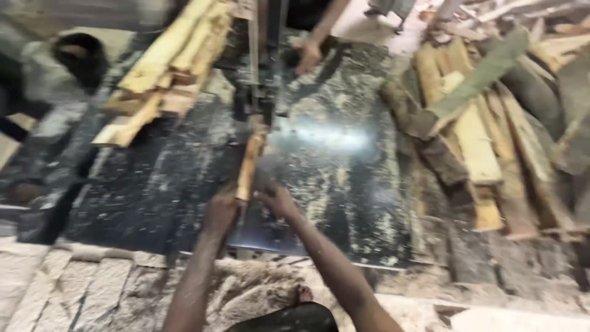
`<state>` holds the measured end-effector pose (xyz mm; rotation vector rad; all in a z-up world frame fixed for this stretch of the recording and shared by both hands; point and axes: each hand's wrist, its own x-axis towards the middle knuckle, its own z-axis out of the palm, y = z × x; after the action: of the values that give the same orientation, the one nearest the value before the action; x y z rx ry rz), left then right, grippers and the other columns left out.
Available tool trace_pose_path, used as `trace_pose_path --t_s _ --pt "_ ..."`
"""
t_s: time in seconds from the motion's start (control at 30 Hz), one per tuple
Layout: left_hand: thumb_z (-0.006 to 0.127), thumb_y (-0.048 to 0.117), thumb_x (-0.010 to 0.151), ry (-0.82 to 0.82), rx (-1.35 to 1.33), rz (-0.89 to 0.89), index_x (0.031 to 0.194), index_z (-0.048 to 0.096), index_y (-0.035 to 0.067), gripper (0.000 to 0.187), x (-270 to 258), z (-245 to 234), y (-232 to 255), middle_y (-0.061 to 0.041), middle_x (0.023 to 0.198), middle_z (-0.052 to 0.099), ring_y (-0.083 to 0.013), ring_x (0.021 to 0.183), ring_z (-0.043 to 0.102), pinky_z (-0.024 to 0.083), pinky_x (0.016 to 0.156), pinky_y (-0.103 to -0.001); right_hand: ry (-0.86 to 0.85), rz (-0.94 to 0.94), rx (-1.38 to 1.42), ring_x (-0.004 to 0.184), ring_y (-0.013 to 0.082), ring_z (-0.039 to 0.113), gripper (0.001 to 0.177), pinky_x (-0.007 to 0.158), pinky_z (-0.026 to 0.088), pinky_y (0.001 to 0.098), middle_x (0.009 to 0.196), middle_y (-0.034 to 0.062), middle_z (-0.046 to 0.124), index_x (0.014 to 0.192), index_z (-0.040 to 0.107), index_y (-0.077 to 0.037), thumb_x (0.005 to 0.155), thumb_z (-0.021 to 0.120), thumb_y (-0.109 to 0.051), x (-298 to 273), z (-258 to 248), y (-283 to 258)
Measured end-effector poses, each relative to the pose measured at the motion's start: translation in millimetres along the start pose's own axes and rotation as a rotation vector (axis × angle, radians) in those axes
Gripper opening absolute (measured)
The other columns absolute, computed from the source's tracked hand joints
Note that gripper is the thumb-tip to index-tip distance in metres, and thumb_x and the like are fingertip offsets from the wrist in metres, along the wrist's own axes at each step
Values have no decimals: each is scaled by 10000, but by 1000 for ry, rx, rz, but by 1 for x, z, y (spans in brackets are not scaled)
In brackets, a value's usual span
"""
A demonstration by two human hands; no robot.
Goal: Operating a large band saw to cut multiple pieces of wood into smaller sections.
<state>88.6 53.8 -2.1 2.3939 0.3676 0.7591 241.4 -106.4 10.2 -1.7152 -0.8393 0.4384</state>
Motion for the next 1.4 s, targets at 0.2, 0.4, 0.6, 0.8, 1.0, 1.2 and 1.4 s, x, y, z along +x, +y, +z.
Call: trace_pose_path --t_s 0.2,0.4,0.6,0.8,1.0,1.2,1.4 --pt "687 327 839 -38 292 -237 1485 542 131 691 -104 -11 30 -156 1536 493 -365 1406 463 382 1138 -538 586 156 -1190 1178 523 575 859 1031 433 629 1162 311 632 1114 659 -34 755 750 -810 108 -321 110" --pt "815 386 688 -35 332 -148 1442 492 122 862 -206 36 -25 -260 1509 393 -488 1404 347 339 1104 -607 522 377 -1168 1374 529 479 833 1070 349 829 1536 229 458 1488 561 -345 773 591 -772 116 -431 92" --pt "779 232 751 51 38 -216 1350 603 91 640 -206 57 46 -142 1460 563 -332 1341 563 488 1072 -441 581 351 -1234 1154 505 592 745 938 498 666 1392 231 573 1313 651 -76 795 773 -598 53 -327 67" --pt "805 157 807 -178 -433 -480 1369 639 87 590 -209 64 94 -122 1347 670 -258 1138 668 560 926 -385 409 289 -1050 1127 412 635 397 911 546 527 1367 148 640 1135 747 -148 935 736 -491 -117 -144 55" --pt "733 253 970 -435 -1108 -861 1381 571 101 467 -249 67 76 -136 1214 685 -289 1000 704 593 856 -398 365 310 -669 1167 340 629 617 936 534 477 1490 149 558 1411 589 -178 841 736 -365 -251 10 -30" --pt "866 184 769 -726 -1029 -833 1524 390 28 906 -350 17 71 -154 1357 634 -266 1158 673 604 983 -364 127 389 111 1289 339 604 893 1033 530 459 1532 205 510 1611 347 -77 838 731 -303 -351 87 -14" --pt "862 174 626 -531 -1424 -875 1513 397 -25 1021 -416 25 31 -206 1415 551 -351 1291 560 508 1064 -411 9 526 139 1421 373 359 1017 1107 410 545 1692 148 80 1643 -27 -145 904 631 -378 -275 150 -74"
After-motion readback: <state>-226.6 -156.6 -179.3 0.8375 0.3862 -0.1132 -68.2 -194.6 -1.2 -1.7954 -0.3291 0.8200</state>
